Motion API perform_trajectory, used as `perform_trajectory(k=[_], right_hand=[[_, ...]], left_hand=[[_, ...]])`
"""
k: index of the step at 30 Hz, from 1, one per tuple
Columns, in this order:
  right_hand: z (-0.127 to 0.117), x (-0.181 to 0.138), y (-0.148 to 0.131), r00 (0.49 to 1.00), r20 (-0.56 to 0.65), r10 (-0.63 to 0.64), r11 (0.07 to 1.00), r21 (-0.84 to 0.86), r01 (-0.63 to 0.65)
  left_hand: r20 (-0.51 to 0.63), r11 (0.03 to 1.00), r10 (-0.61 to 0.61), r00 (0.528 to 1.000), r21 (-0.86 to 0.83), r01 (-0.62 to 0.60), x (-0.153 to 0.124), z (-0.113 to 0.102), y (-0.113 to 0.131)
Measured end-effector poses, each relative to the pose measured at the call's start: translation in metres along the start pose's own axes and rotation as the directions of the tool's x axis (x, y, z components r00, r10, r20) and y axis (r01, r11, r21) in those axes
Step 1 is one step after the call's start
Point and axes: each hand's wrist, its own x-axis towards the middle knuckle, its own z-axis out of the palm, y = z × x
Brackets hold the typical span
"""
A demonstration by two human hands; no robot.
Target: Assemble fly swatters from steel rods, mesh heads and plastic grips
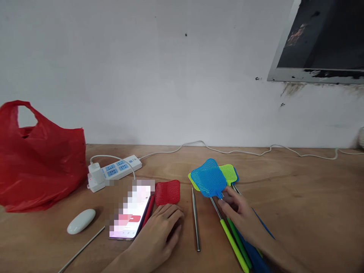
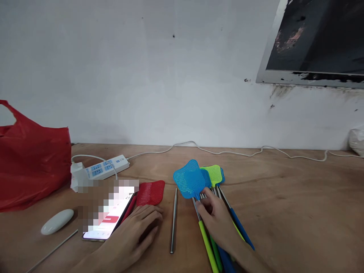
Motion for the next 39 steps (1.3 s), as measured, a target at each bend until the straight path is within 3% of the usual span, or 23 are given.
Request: perform_trajectory(k=[5, 9, 17, 23, 32, 39], right_hand=[[0.001, 0.000, -0.008, 0.965, 0.094, 0.244, 0.928, 0.265, -0.261], [-0.004, -0.001, -0.020, 0.902, 0.238, 0.359, 0.784, 0.448, -0.430], [-0.010, 0.001, -0.032, 0.803, 0.445, 0.395, 0.469, 0.654, -0.593], [-0.010, 0.001, -0.026, 0.807, 0.484, 0.339, 0.502, 0.633, -0.590], [-0.013, 0.001, -0.022, 0.721, 0.638, 0.270, 0.444, 0.582, -0.681], [-0.014, 0.003, -0.010, 0.661, 0.722, 0.206, 0.412, 0.548, -0.728]], left_hand=[[0.019, 1.000, -0.001, 1.000, 0.007, 0.001, 0.000, -0.002, 0.002], [0.021, 1.000, 0.006, 1.000, 0.008, -0.006, 0.000, -0.003, 0.003], [0.061, 0.999, -0.017, 0.998, 0.041, 0.015, 0.000, -0.005, 0.005], [0.065, 0.998, -0.028, 0.997, 0.050, 0.025, -0.001, -0.003, 0.003], [0.078, 0.997, -0.027, 0.997, 0.071, 0.022, 0.000, -0.004, 0.004], [0.011, 0.999, 0.011, 1.000, 0.041, -0.012, -0.002, 0.001, -0.002]])
